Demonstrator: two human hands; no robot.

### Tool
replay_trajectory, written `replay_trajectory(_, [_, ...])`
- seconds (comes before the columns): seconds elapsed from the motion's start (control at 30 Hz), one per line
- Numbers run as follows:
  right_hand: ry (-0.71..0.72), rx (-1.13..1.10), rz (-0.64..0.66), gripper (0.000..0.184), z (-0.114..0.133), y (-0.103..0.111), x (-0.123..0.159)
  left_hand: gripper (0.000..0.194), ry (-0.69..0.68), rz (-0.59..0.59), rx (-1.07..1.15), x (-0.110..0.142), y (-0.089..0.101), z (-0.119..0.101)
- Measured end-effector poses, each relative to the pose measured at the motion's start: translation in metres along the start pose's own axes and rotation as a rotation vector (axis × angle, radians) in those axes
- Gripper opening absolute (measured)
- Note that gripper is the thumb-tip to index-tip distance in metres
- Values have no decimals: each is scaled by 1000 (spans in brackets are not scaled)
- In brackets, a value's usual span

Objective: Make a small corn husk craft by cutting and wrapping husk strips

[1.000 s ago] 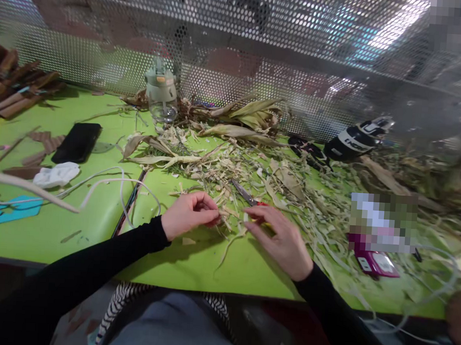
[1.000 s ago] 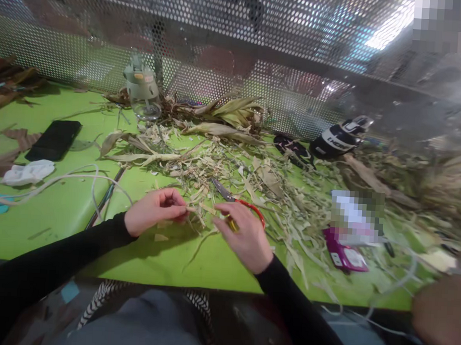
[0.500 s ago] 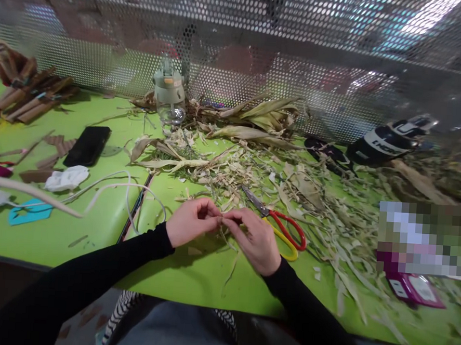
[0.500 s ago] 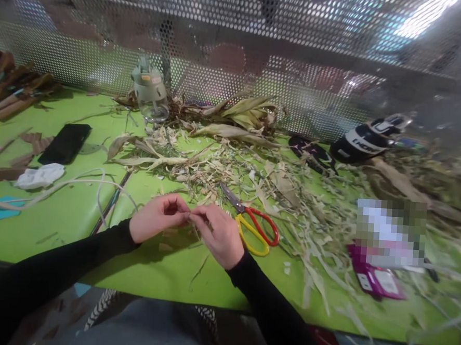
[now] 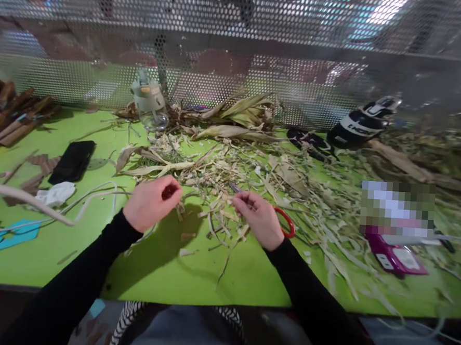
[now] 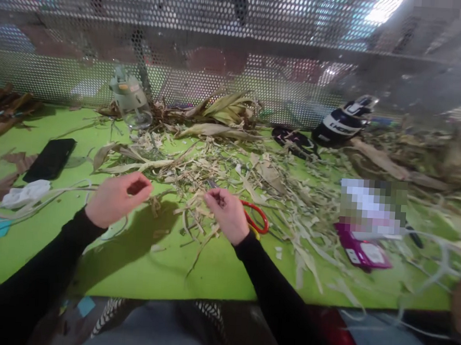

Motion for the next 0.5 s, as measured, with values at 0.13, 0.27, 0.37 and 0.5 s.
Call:
replay_trajectory(0.13, [-72,-178,-97,33,-15,20,-19,29,87,172,-379,-1,7,25])
replay_trajectory(0.27, [-23,-114,-68,33,-8,11,-19,34,88,298,-421,2,-15,33])
replay_trajectory(0.37, [20,-34,-37,32,1,-1,-11,24,-15,314,-393,0,-32,25])
replay_trajectory(0.5, [79,29,41,28,19,-23,2,18,-103,289,-292,-6,-42,13])
Point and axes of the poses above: each hand's wrist, its own x-axis away from the middle knuckle, its own y-axis out of the back of the hand, z = x × y, the point moved 9 cm from there along -x, towards the middle knuckle, and after that the axes turned 14 degrees about -y, right-handed, at the moved point
